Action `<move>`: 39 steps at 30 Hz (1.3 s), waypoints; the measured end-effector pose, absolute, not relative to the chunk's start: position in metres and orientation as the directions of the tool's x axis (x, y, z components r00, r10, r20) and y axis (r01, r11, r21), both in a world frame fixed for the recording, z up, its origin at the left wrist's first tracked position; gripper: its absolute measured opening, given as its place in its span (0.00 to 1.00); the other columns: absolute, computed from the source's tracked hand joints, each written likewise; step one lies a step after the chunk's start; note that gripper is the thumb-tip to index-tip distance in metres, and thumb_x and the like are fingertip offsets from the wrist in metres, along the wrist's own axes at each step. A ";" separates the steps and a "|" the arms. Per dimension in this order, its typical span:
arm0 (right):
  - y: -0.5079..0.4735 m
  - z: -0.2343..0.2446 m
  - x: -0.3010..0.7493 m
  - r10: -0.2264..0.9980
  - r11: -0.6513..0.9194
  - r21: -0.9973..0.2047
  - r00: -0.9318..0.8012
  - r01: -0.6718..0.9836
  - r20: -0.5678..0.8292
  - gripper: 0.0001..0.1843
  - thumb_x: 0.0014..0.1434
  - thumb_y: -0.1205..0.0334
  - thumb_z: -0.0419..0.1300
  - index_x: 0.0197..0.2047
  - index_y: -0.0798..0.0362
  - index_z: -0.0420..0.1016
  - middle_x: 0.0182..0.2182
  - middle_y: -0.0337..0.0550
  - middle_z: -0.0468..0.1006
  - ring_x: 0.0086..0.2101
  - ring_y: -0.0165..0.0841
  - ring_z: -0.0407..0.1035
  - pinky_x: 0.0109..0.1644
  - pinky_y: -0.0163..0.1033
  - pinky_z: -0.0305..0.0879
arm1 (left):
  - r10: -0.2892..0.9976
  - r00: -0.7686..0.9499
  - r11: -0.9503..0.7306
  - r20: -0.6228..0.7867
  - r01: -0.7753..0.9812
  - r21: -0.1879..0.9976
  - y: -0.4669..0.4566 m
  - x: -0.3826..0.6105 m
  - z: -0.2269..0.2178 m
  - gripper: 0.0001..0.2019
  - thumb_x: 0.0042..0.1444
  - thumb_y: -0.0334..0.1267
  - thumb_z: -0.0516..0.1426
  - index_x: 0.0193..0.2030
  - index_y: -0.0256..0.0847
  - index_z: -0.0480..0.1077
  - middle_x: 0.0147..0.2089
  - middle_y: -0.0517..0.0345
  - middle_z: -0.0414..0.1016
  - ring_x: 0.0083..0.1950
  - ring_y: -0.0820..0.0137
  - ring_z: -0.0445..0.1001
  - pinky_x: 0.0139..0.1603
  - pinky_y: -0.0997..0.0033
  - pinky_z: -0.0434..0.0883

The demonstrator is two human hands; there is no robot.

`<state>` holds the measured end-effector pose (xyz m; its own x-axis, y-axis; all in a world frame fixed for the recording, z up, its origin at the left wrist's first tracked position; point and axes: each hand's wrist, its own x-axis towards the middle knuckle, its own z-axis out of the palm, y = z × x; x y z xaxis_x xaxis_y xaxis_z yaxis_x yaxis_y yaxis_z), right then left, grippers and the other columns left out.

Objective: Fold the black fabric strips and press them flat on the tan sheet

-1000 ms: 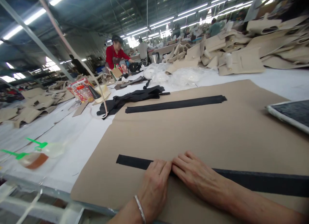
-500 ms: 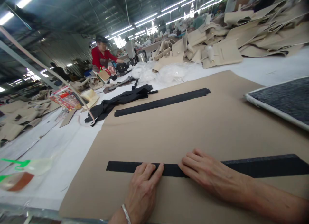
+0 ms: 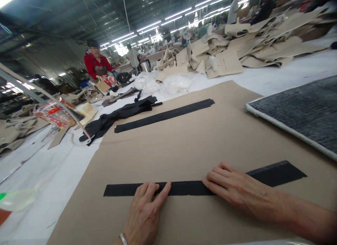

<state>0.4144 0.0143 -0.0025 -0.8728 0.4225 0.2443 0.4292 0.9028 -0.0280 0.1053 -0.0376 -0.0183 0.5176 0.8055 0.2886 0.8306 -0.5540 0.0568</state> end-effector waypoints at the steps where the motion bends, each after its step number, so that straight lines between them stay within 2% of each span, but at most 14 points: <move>1: 0.013 -0.002 0.417 0.426 0.901 -0.027 -0.871 0.433 0.246 0.13 0.65 0.74 0.47 0.46 0.58 0.70 0.35 0.45 0.68 0.33 0.35 0.59 0.41 0.43 0.55 | 0.803 0.520 -0.557 0.291 0.829 0.057 -0.038 0.105 -0.018 0.31 0.57 0.21 0.45 0.65 0.48 0.61 0.43 0.52 0.69 0.45 0.64 0.68 0.46 0.63 0.71; 9: 0.013 -0.001 0.385 0.436 0.890 0.007 -0.856 0.456 0.277 0.09 0.62 0.76 0.51 0.41 0.57 0.69 0.33 0.43 0.67 0.33 0.35 0.59 0.40 0.42 0.55 | 0.813 0.512 -0.534 0.276 0.846 0.005 -0.033 0.074 -0.015 0.32 0.56 0.20 0.46 0.64 0.50 0.63 0.45 0.53 0.69 0.45 0.65 0.67 0.49 0.64 0.68; 13: 0.016 -0.002 0.353 0.435 0.890 0.015 -0.857 0.456 0.275 0.07 0.62 0.75 0.53 0.39 0.55 0.68 0.34 0.42 0.67 0.33 0.36 0.59 0.40 0.42 0.54 | 0.827 0.519 -0.528 0.215 0.849 -0.018 -0.023 0.035 -0.008 0.32 0.57 0.20 0.45 0.64 0.54 0.63 0.45 0.55 0.70 0.45 0.66 0.68 0.49 0.62 0.66; 15: 0.017 -0.003 0.343 0.431 0.891 0.025 -0.862 0.453 0.268 0.06 0.62 0.75 0.53 0.38 0.55 0.68 0.34 0.43 0.67 0.34 0.36 0.59 0.41 0.43 0.54 | 0.838 0.489 -0.504 0.242 0.864 -0.003 -0.020 0.029 -0.002 0.31 0.58 0.20 0.44 0.61 0.54 0.66 0.45 0.55 0.70 0.46 0.66 0.69 0.49 0.60 0.66; 17: 0.018 -0.005 0.337 0.429 0.888 0.042 -0.860 0.457 0.277 0.06 0.61 0.75 0.54 0.37 0.55 0.67 0.34 0.42 0.67 0.34 0.36 0.59 0.41 0.43 0.54 | 0.851 0.415 -0.454 0.323 0.890 0.052 -0.019 0.042 0.003 0.29 0.58 0.19 0.44 0.58 0.51 0.68 0.48 0.54 0.70 0.49 0.65 0.68 0.51 0.58 0.66; 19: 0.018 -0.007 0.334 0.429 0.882 0.064 -0.852 0.466 0.300 0.06 0.61 0.75 0.55 0.37 0.55 0.68 0.33 0.42 0.67 0.33 0.36 0.59 0.41 0.44 0.54 | 0.854 0.358 -0.442 0.378 0.883 0.161 -0.020 0.072 0.004 0.27 0.58 0.20 0.45 0.59 0.46 0.67 0.52 0.52 0.69 0.52 0.64 0.67 0.53 0.58 0.67; 22: 0.017 -0.011 0.334 0.436 0.870 0.082 -0.837 0.486 0.332 0.07 0.60 0.75 0.54 0.40 0.56 0.68 0.34 0.41 0.67 0.34 0.36 0.60 0.42 0.44 0.55 | 0.855 0.420 -0.509 0.304 0.793 0.336 -0.023 0.124 -0.003 0.24 0.57 0.20 0.46 0.58 0.41 0.67 0.50 0.51 0.71 0.50 0.65 0.68 0.53 0.61 0.70; 24: 0.017 -0.012 0.336 0.445 0.869 0.066 -0.832 0.490 0.331 0.06 0.61 0.74 0.54 0.40 0.55 0.68 0.34 0.41 0.67 0.35 0.36 0.60 0.43 0.45 0.55 | 0.861 0.431 -0.506 0.270 0.777 0.374 -0.025 0.145 -0.010 0.23 0.58 0.21 0.46 0.57 0.38 0.66 0.47 0.50 0.72 0.47 0.64 0.69 0.52 0.59 0.71; 29: 0.018 -0.013 0.345 0.456 0.871 0.034 -0.831 0.491 0.319 0.05 0.63 0.73 0.54 0.40 0.55 0.68 0.34 0.41 0.67 0.34 0.36 0.59 0.41 0.44 0.54 | 0.843 0.472 -0.535 0.257 0.782 0.320 -0.027 0.149 -0.019 0.21 0.59 0.22 0.45 0.57 0.35 0.65 0.46 0.48 0.72 0.46 0.62 0.69 0.51 0.56 0.72; 39: 0.014 -0.008 0.380 0.441 0.881 0.033 -0.845 0.471 0.302 0.07 0.61 0.75 0.54 0.41 0.56 0.68 0.33 0.41 0.67 0.33 0.36 0.58 0.40 0.43 0.53 | 0.829 0.519 -0.552 0.209 0.820 0.152 -0.029 0.149 -0.018 0.31 0.54 0.19 0.47 0.65 0.42 0.60 0.49 0.50 0.69 0.48 0.62 0.66 0.51 0.60 0.72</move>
<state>0.3803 0.0144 -0.0080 -0.8453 0.4406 0.3023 0.4713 0.8813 0.0335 0.1485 -0.0292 -0.0184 0.5191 0.8287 0.2095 0.8198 -0.5520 0.1524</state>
